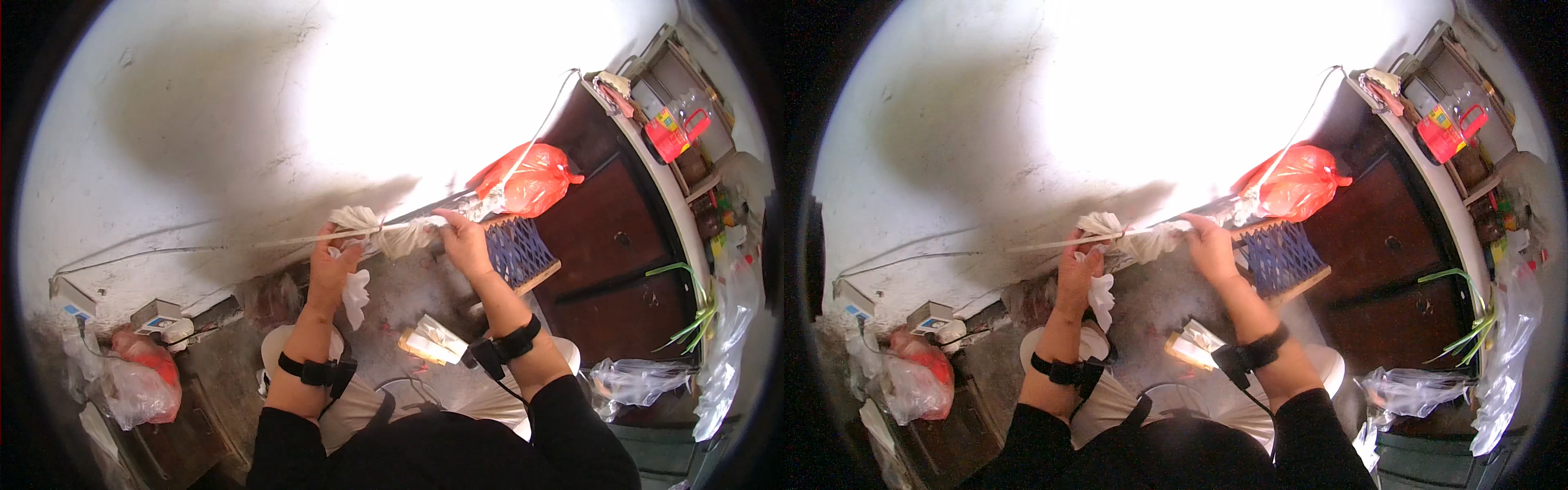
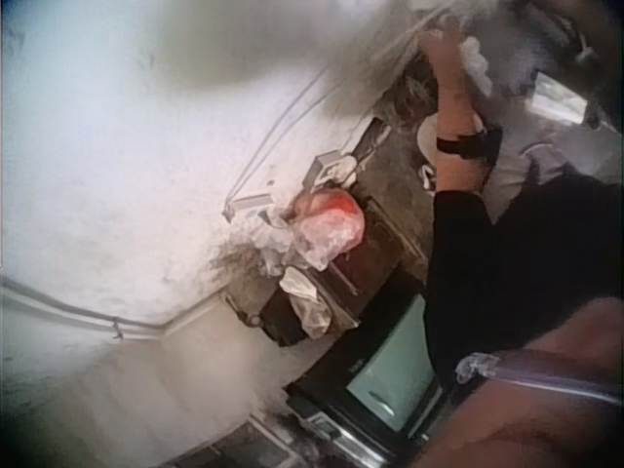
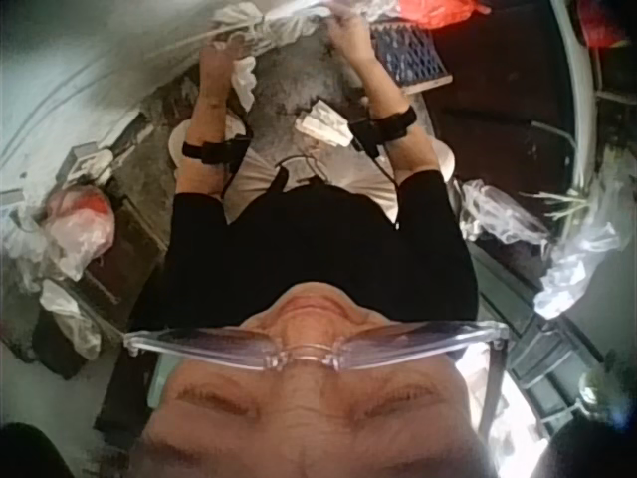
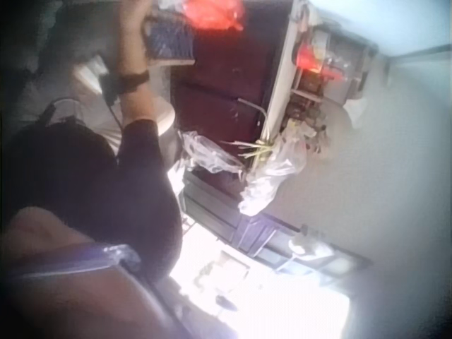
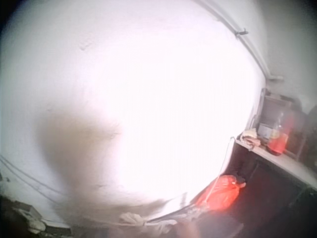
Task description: The person wraps a wire with a cloth by hand and then plugs a power strip into an electrical outlet on a wall.
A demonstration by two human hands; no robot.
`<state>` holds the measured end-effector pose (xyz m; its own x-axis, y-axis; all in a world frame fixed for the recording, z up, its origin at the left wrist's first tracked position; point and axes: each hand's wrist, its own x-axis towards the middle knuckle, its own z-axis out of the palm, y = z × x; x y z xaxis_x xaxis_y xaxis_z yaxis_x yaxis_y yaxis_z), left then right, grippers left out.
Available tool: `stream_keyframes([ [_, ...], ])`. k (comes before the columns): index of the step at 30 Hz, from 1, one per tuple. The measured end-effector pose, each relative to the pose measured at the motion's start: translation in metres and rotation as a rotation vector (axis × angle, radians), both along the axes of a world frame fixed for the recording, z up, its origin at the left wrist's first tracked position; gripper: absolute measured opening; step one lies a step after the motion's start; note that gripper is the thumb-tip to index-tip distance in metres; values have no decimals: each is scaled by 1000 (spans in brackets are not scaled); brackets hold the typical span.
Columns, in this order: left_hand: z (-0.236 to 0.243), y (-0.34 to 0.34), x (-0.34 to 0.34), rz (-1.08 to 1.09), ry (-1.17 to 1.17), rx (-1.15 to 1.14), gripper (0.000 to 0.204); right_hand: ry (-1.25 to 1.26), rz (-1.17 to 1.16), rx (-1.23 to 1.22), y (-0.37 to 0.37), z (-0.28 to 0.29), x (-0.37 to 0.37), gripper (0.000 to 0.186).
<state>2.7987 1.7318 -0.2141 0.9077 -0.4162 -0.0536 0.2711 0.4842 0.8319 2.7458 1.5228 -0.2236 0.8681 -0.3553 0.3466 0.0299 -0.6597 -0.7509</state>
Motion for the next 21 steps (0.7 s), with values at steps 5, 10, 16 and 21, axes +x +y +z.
stream_keyframes([
  [5,-33,11,11,123,-468,344,21,125,16,563,11,-3,-9,24],
  [10,-32,0,10,191,-191,261,32,152,-95,796,11,29,-12,18],
  [16,-26,-14,2,369,-585,400,31,178,-164,-90,18,31,-12,19],
  [21,-22,-14,0,-214,-122,378,45,26,-156,-182,4,33,9,19],
])
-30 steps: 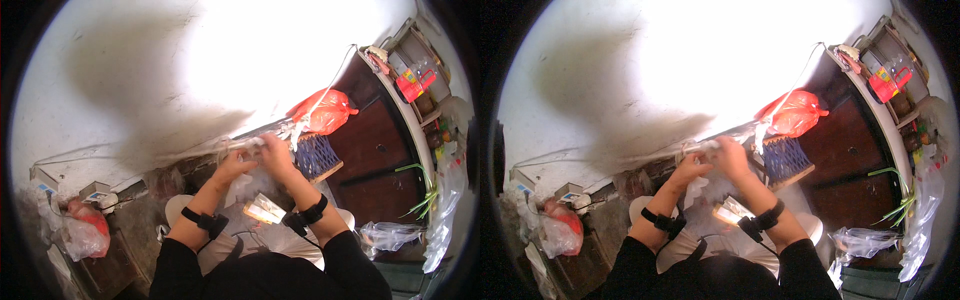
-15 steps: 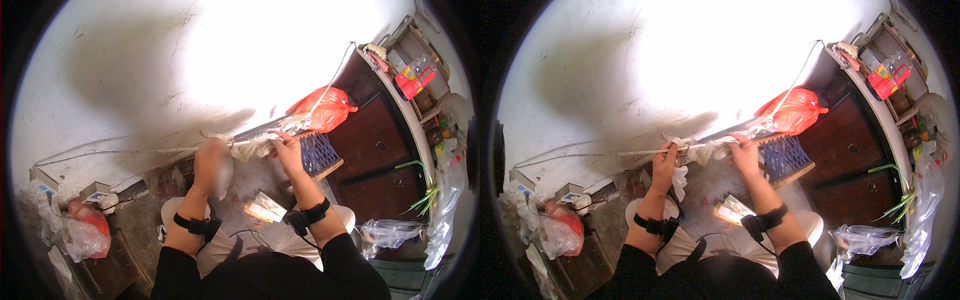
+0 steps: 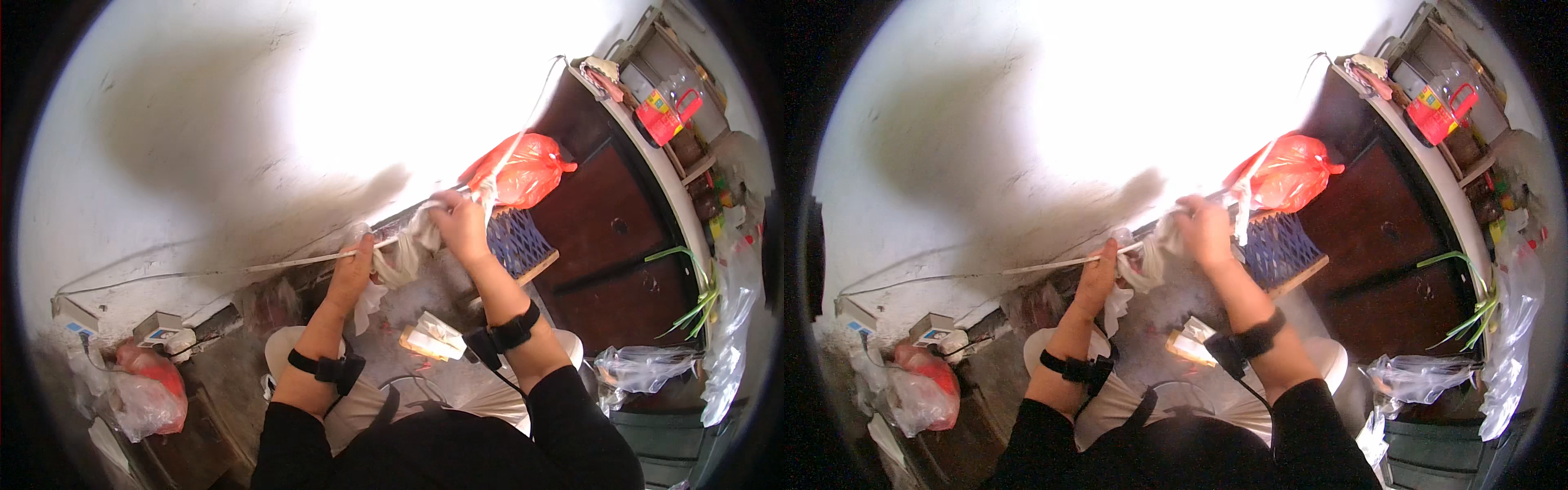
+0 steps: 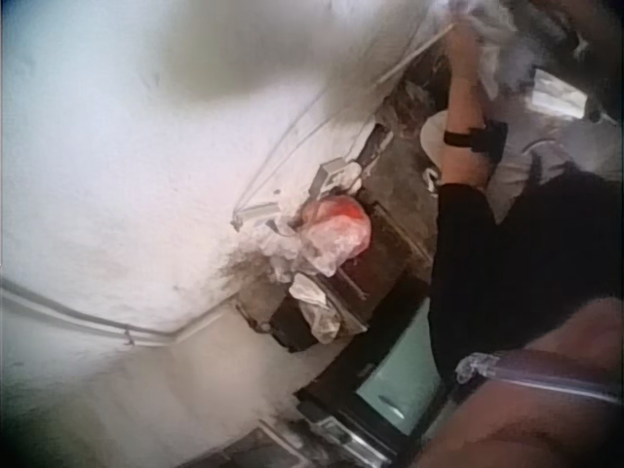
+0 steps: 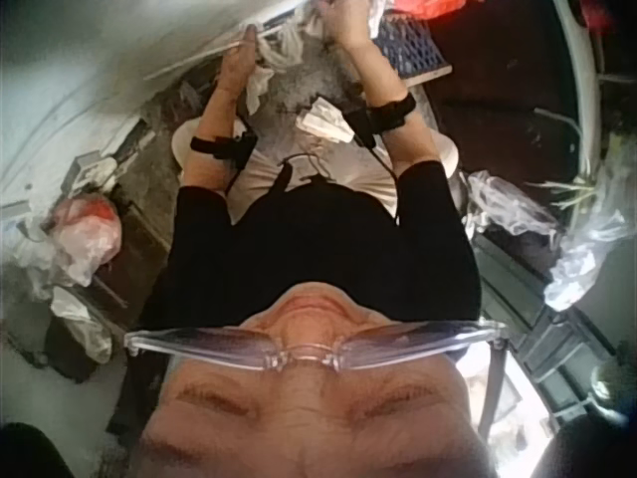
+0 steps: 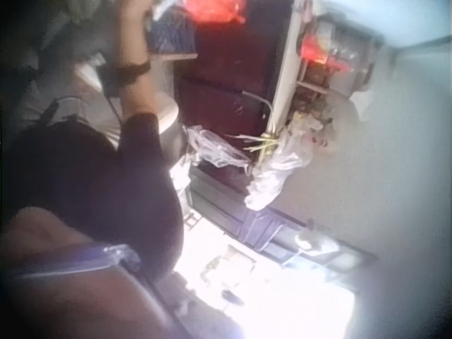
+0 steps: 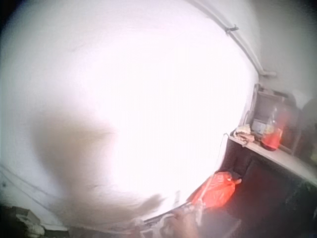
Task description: The person wraps a wire with a cloth by hand and then plugs a power strip into an electrical outlet on a wall.
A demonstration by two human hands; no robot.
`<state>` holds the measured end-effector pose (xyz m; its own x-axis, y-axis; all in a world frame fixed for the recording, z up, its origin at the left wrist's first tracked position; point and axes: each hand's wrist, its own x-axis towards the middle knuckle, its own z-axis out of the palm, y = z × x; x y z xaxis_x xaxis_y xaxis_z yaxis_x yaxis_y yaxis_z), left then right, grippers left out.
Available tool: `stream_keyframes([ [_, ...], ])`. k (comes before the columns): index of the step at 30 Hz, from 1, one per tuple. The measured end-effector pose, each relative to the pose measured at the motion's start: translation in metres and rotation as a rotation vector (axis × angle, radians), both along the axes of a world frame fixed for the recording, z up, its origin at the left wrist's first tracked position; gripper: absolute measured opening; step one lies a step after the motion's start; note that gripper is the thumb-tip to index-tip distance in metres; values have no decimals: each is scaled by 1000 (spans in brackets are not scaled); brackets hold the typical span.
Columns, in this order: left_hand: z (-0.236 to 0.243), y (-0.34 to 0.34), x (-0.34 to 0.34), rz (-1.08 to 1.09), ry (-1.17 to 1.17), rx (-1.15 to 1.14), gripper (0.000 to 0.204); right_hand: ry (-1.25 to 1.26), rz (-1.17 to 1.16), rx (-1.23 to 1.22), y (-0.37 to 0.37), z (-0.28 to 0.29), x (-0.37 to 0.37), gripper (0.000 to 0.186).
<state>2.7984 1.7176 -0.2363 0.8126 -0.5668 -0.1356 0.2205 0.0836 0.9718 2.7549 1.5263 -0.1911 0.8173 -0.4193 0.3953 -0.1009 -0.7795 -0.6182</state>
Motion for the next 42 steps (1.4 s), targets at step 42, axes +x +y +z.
stream_keyframes([
  [42,-1,0,4,-57,374,-315,26,4,148,1482,68,-36,-37,17],
])
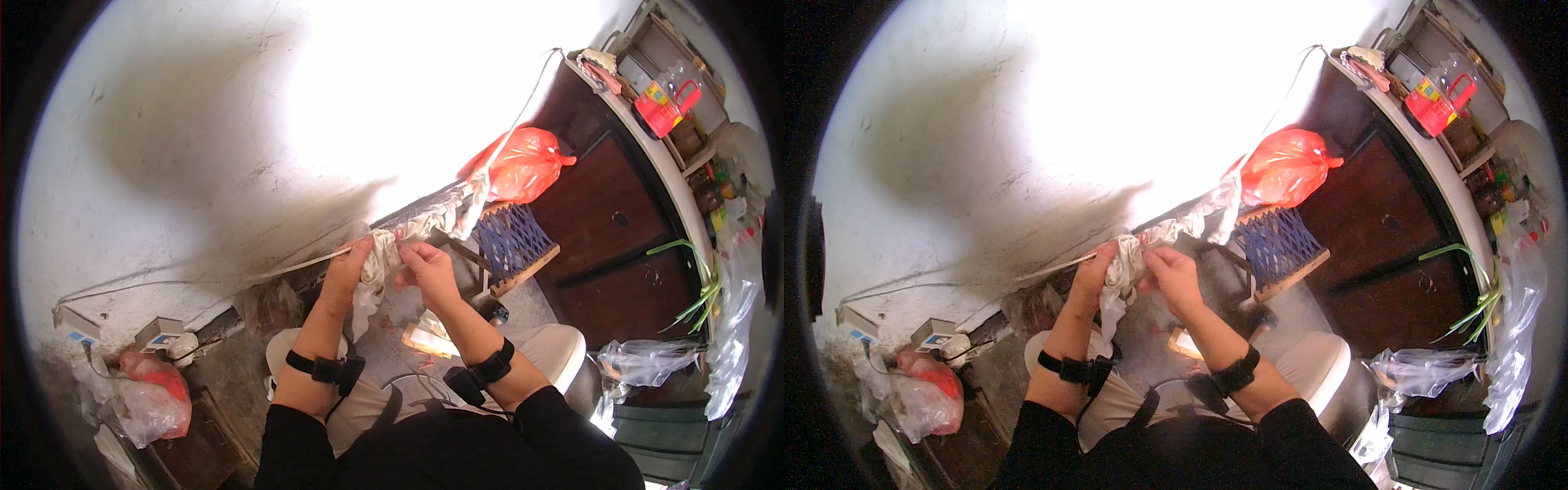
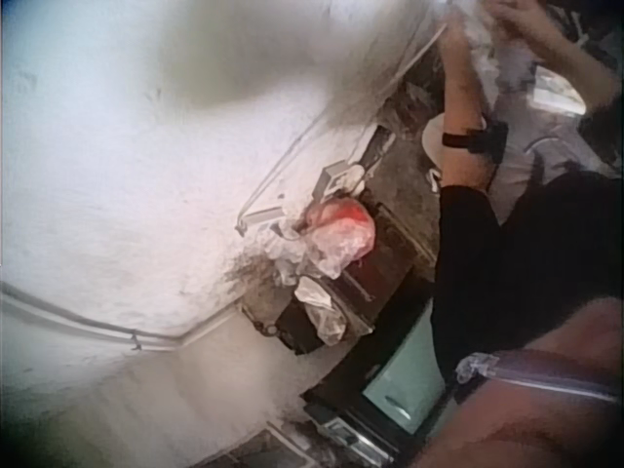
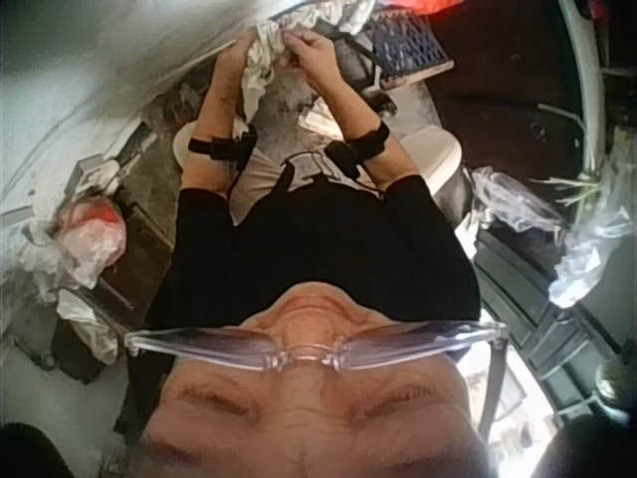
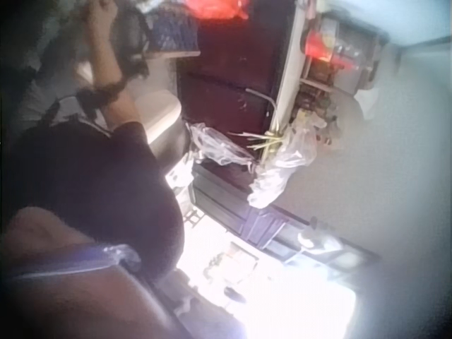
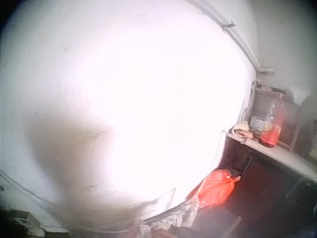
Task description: The person wraps a wire with a cloth by hand and then plugs a power strip into an electrical outlet on a wall.
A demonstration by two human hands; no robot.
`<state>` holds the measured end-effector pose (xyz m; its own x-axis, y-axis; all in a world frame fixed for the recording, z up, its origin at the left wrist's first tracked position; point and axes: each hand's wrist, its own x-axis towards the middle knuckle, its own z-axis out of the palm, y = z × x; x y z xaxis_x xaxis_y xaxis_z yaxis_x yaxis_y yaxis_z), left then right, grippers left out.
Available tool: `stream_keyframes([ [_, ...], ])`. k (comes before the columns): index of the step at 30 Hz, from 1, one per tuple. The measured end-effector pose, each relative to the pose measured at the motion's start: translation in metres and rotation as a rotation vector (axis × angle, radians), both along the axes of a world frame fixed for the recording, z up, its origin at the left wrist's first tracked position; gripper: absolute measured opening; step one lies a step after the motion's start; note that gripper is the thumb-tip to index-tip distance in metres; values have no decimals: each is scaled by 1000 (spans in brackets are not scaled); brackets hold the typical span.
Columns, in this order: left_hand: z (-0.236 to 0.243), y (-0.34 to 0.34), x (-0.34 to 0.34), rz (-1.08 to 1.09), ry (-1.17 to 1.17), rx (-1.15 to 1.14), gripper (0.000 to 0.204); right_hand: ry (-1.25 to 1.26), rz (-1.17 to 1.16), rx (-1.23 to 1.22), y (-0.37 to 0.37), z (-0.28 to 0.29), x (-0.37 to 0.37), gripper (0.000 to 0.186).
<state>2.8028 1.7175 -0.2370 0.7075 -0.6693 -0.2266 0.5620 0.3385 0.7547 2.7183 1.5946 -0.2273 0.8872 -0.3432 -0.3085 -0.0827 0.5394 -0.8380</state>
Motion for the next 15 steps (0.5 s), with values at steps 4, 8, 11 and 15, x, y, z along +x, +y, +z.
stream_keyframes([
  [4,-10,2,3,162,-347,347,21,-25,-137,-294,-12,1,-15,11],
  [8,-5,2,6,192,-380,404,23,-69,-297,-456,-45,11,-42,12],
  [11,-5,-6,-2,159,-447,381,25,-36,-310,-507,-55,12,-56,12],
  [15,6,-2,-2,3,-511,434,26,-22,-315,-485,-57,18,-59,11],
])
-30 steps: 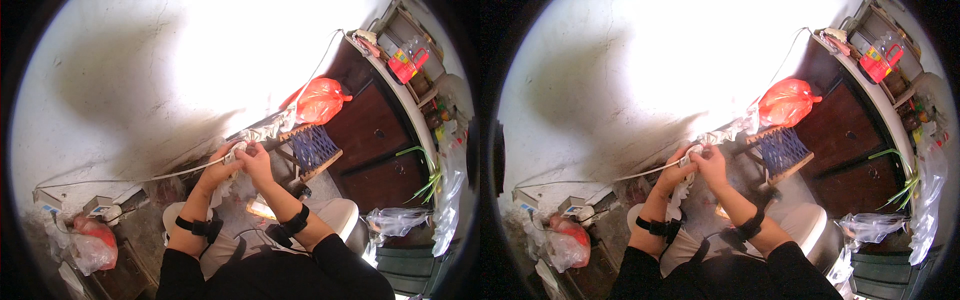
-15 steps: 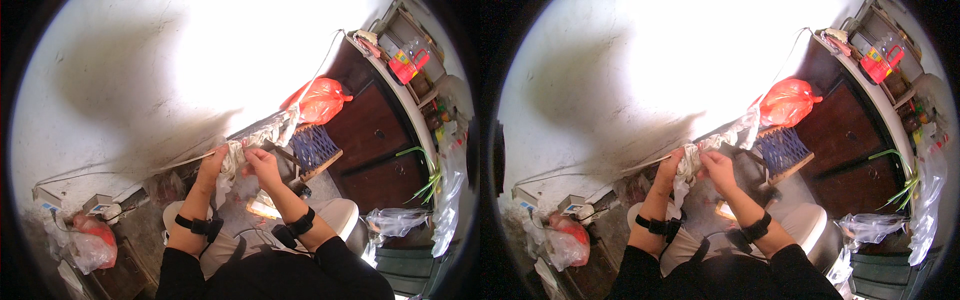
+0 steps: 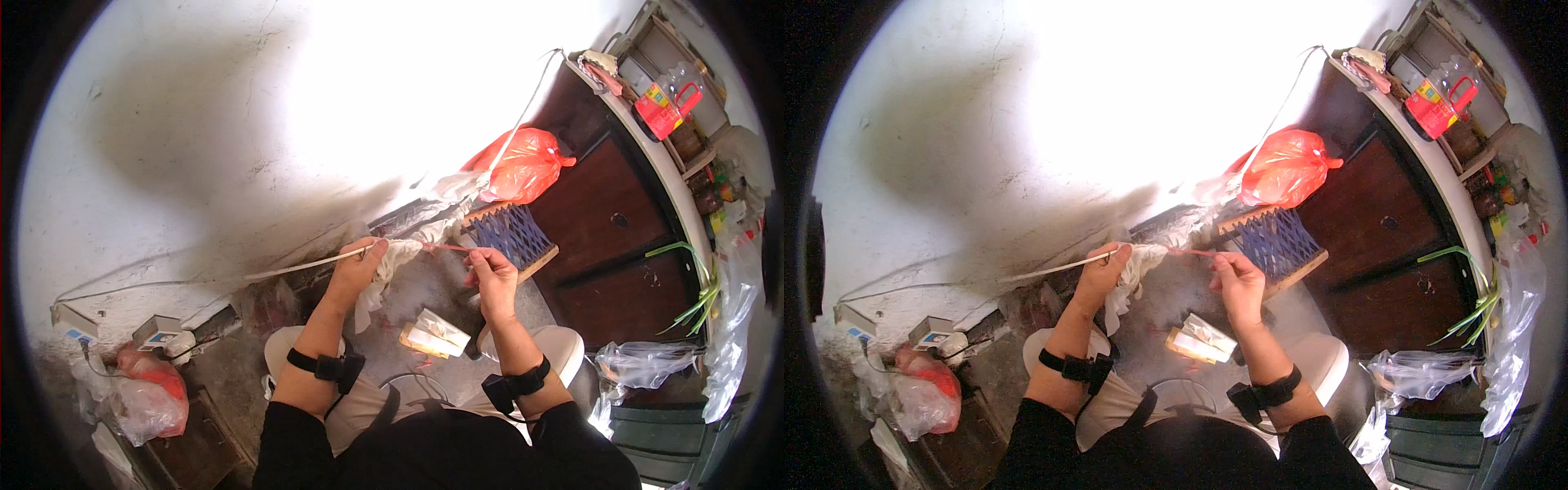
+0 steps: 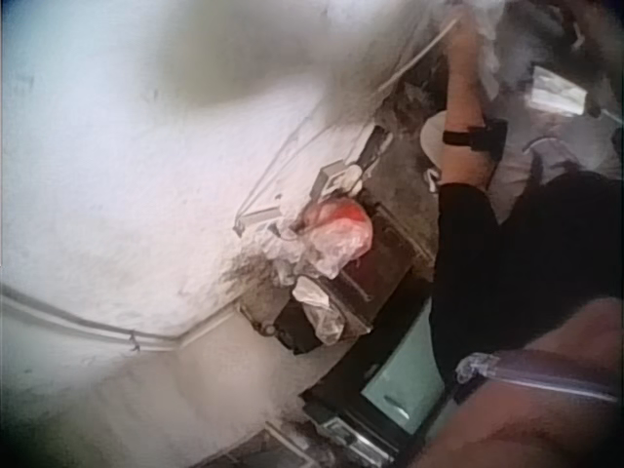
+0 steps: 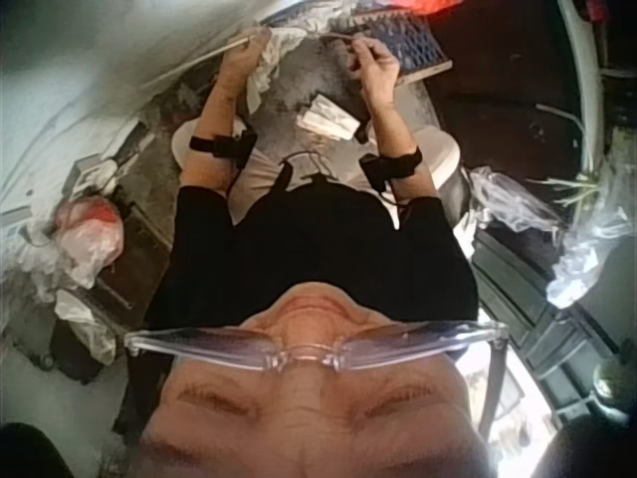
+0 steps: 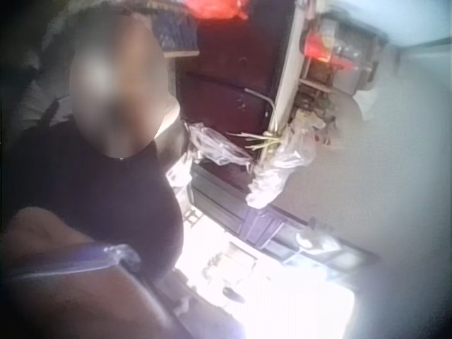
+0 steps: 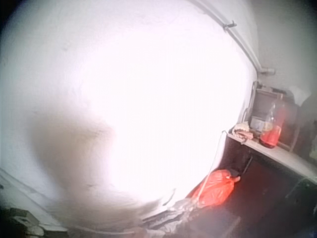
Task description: The person wraps a wire with a cloth by hand and then plugs a power strip into an electrical outlet on a wall.
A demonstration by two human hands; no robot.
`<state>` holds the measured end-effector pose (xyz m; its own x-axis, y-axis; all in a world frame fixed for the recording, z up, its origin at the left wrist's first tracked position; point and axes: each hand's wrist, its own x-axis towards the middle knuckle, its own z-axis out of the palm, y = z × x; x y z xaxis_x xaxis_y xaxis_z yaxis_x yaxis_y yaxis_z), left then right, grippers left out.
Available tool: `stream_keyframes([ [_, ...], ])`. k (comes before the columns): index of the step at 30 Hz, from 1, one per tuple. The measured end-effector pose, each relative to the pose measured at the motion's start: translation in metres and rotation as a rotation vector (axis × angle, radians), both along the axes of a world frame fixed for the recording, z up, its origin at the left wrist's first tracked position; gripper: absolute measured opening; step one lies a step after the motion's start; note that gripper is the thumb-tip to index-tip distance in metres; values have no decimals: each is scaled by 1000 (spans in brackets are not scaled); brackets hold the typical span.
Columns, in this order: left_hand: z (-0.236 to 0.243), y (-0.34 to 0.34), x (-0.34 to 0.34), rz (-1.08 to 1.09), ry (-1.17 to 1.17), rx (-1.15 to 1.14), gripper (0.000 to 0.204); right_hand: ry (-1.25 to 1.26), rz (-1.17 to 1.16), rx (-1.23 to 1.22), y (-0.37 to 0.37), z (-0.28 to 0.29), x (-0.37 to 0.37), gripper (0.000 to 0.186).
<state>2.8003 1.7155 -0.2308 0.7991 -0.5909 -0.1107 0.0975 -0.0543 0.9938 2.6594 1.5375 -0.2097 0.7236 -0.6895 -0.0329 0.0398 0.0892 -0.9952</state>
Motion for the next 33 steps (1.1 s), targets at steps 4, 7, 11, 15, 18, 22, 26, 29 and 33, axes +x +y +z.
stream_keyframes([
  [4,-6,-1,-1,-23,-12,-99,25,-38,82,-160,8,19,15,8],
  [7,-7,1,0,-18,-33,-118,23,-156,88,-143,8,30,28,16],
  [11,-9,2,1,-34,-12,-112,23,-224,-6,-151,6,40,34,19],
  [15,-11,-1,1,-43,-33,-162,23,66,170,-380,6,0,33,14],
  [18,-10,-2,1,-21,34,-207,22,233,271,-238,12,-14,37,19],
  [22,-10,0,1,-14,17,-220,22,157,322,455,17,-3,38,21],
  [26,-5,1,-1,-48,84,-229,22,130,407,604,12,3,40,17],
  [29,-4,-4,-2,-77,88,-292,24,168,428,521,17,0,44,11],
  [33,10,-6,-8,-49,98,-233,27,160,449,298,31,2,42,17],
])
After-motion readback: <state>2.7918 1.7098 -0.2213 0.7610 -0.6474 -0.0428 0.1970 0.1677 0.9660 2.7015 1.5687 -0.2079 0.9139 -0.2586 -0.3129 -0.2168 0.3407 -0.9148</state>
